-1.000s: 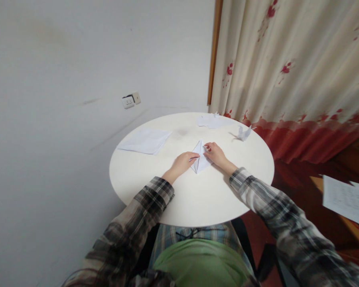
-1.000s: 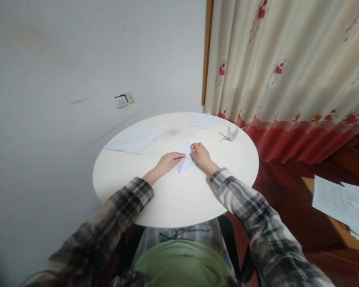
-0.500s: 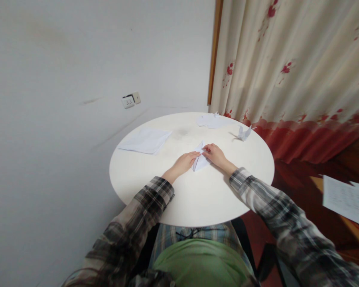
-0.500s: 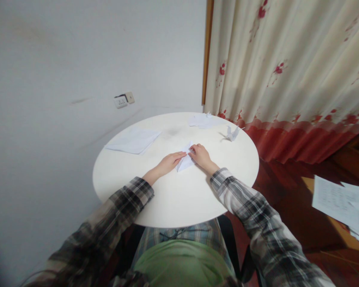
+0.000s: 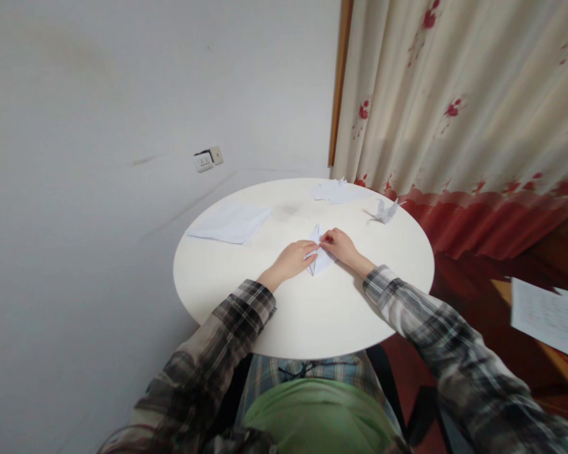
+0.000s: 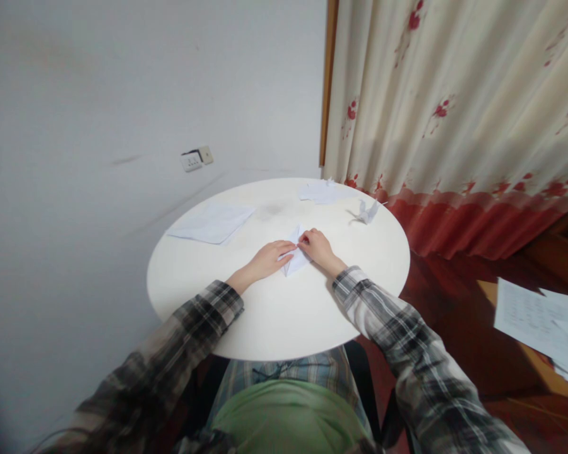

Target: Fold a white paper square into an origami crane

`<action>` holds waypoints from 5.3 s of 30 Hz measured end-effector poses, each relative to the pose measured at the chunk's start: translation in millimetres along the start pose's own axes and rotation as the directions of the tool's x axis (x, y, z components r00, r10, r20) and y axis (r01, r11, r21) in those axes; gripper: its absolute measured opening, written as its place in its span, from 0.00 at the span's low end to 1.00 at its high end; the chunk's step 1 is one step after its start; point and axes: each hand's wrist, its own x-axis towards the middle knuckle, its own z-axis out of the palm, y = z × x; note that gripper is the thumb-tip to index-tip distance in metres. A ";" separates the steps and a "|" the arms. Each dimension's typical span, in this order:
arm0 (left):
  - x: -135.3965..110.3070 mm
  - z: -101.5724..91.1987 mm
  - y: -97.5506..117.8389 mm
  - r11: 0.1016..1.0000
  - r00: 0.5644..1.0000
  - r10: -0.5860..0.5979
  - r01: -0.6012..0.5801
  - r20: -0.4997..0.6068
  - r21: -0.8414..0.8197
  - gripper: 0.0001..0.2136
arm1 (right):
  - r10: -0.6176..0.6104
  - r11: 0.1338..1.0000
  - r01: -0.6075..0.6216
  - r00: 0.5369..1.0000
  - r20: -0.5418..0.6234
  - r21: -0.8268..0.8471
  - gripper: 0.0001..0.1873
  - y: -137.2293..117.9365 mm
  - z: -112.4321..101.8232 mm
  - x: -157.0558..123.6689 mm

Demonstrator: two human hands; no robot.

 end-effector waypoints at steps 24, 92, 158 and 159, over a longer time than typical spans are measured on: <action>-1.0 -8.1 5.7 0.968 0.966 -0.250 0.248 0.059 0.048 0.18 | 0.009 1.000 -0.009 1.000 0.010 0.015 0.07 8.3 7.1 5.8; -5.9 -3.9 -3.4 0.980 0.981 -0.192 0.189 0.041 0.068 0.21 | 0.235 0.890 -0.161 0.963 -0.128 0.427 0.15 -0.9 0.7 4.2; -4.5 -17.3 9.4 0.966 0.966 -0.256 0.255 0.037 0.041 0.22 | 0.066 0.982 -0.017 0.964 -0.259 0.188 0.07 -4.8 -7.0 0.2; -4.5 -17.4 8.8 0.964 0.963 -0.266 0.264 0.034 0.038 0.22 | 0.059 0.982 -0.010 0.964 -0.258 0.190 0.07 -4.7 -6.8 0.3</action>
